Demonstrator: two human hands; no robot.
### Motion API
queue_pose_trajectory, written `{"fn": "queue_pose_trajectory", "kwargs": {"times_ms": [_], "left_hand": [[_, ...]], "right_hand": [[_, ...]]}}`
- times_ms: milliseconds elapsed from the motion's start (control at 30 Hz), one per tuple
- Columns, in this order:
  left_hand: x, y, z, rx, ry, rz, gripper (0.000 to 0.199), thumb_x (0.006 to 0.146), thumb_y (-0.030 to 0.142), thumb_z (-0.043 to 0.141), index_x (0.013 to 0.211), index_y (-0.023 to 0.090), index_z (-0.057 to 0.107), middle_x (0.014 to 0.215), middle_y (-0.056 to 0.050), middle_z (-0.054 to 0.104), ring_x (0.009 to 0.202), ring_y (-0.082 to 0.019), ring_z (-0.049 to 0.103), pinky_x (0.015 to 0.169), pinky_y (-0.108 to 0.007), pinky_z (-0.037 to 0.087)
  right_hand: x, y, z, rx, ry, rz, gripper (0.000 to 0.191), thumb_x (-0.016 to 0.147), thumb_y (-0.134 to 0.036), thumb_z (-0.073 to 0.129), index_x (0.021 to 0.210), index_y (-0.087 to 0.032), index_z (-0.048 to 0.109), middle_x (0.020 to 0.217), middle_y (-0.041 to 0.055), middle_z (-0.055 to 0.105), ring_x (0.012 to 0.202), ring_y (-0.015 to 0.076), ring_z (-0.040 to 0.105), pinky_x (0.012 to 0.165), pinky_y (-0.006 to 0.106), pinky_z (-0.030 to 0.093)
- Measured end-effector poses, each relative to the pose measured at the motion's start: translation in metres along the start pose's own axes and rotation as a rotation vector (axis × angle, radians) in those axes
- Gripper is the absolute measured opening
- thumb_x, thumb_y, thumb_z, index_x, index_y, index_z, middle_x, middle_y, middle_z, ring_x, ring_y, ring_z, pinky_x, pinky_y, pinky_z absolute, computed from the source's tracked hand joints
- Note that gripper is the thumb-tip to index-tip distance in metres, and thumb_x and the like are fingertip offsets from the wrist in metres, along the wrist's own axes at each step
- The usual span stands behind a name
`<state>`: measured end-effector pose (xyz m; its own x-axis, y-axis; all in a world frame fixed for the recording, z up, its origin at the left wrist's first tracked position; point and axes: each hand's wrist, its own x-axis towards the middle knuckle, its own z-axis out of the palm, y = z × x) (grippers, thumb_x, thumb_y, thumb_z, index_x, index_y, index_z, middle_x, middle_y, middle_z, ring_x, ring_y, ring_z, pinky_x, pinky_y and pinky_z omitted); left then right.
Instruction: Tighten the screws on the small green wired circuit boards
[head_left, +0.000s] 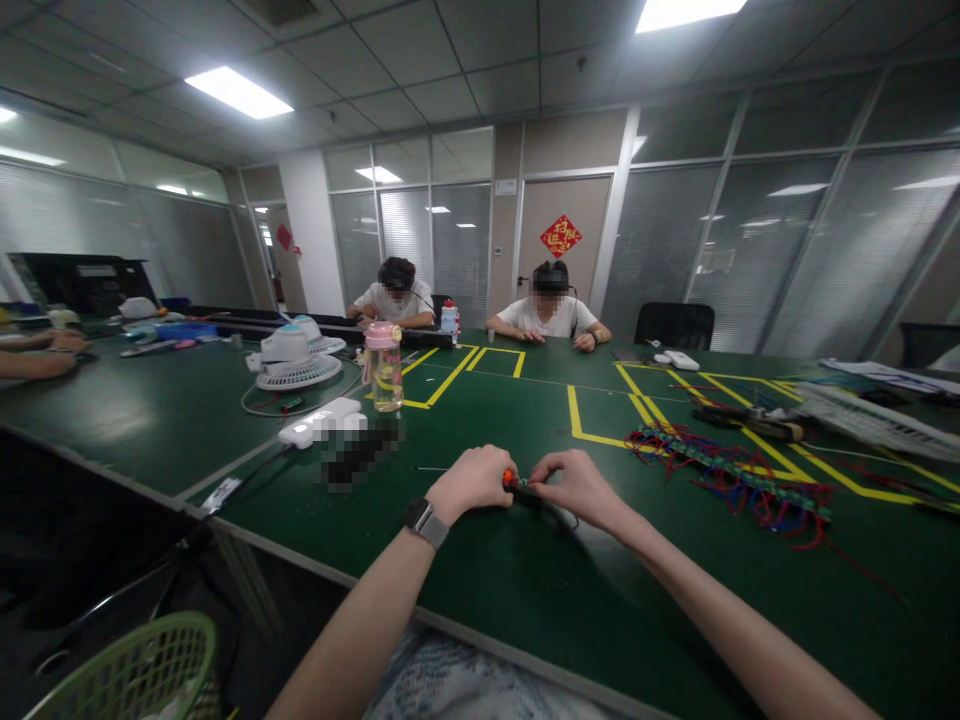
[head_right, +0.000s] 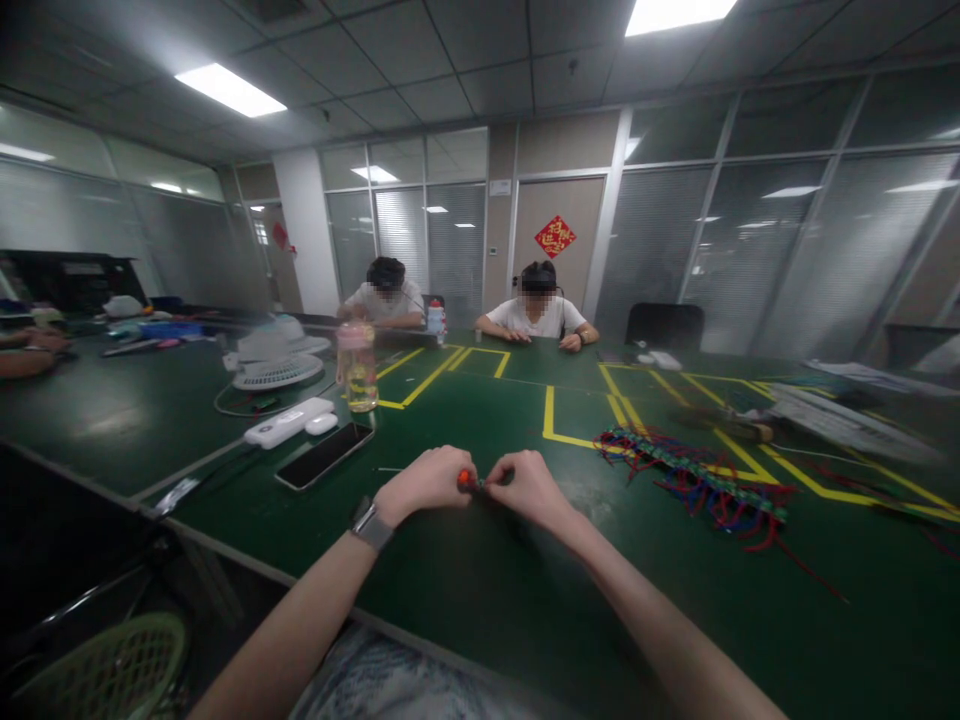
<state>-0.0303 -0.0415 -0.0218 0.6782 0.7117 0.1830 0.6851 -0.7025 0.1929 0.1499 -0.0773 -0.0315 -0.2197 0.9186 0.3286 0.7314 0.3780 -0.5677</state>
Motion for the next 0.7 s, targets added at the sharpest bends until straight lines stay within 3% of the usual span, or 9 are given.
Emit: {"fn": "queue_pose_trajectory", "kwargs": {"times_ms": [167, 300, 467, 567, 700], "left_hand": [[-0.002, -0.008, -0.008, -0.118, 0.041, 0.036, 0.031, 0.064, 0.028, 0.069, 0.095, 0.026, 0.07, 0.101, -0.003, 0.062, 0.088, -0.019, 0.059, 0.072, -0.025, 0.044], [-0.002, -0.013, -0.016, -0.275, 0.201, 0.043, 0.035, 0.068, 0.041, 0.067, 0.098, 0.024, 0.07, 0.101, -0.003, 0.06, 0.087, -0.018, 0.058, 0.074, -0.026, 0.044], [-0.001, -0.012, -0.016, -0.349, 0.361, 0.054, 0.026, 0.073, 0.04, 0.064, 0.092, 0.022, 0.07, 0.095, -0.002, 0.061, 0.084, -0.016, 0.058, 0.077, -0.026, 0.044], [-0.001, -0.011, -0.015, -0.348, 0.395, 0.06, 0.025, 0.075, 0.039, 0.063, 0.091, 0.022, 0.07, 0.094, -0.003, 0.062, 0.082, -0.016, 0.058, 0.077, -0.026, 0.044], [0.0, -0.012, -0.014, -0.328, 0.433, 0.067, 0.025, 0.077, 0.04, 0.06, 0.091, 0.022, 0.07, 0.092, -0.003, 0.062, 0.082, -0.015, 0.058, 0.077, -0.026, 0.044]], "right_hand": [[0.001, 0.015, 0.015, 0.272, -0.01, 0.133, 0.008, 0.066, -0.019, 0.063, 0.065, -0.013, 0.069, 0.064, 0.004, 0.069, 0.063, 0.016, 0.063, 0.059, 0.023, 0.048], [0.003, 0.023, 0.022, 0.355, -0.011, 0.142, 0.013, 0.066, -0.024, 0.066, 0.067, -0.012, 0.069, 0.063, 0.0045, 0.068, 0.06, 0.0149, 0.061, 0.057, 0.023, 0.047], [0.003, 0.021, 0.023, 0.362, -0.026, 0.121, 0.014, 0.068, -0.026, 0.066, 0.069, -0.012, 0.069, 0.071, 0.0062, 0.07, 0.064, 0.0158, 0.062, 0.06, 0.025, 0.048], [-0.001, 0.016, 0.023, 0.305, -0.015, 0.066, 0.011, 0.071, -0.023, 0.063, 0.067, -0.014, 0.067, 0.074, 0.006, 0.07, 0.068, 0.0168, 0.063, 0.065, 0.026, 0.049], [-0.015, 0.007, 0.021, 0.067, 0.033, -0.161, 0.009, 0.071, -0.014, 0.058, 0.067, -0.018, 0.064, 0.078, 0.0038, 0.069, 0.078, 0.018, 0.062, 0.076, 0.03, 0.048]]}}
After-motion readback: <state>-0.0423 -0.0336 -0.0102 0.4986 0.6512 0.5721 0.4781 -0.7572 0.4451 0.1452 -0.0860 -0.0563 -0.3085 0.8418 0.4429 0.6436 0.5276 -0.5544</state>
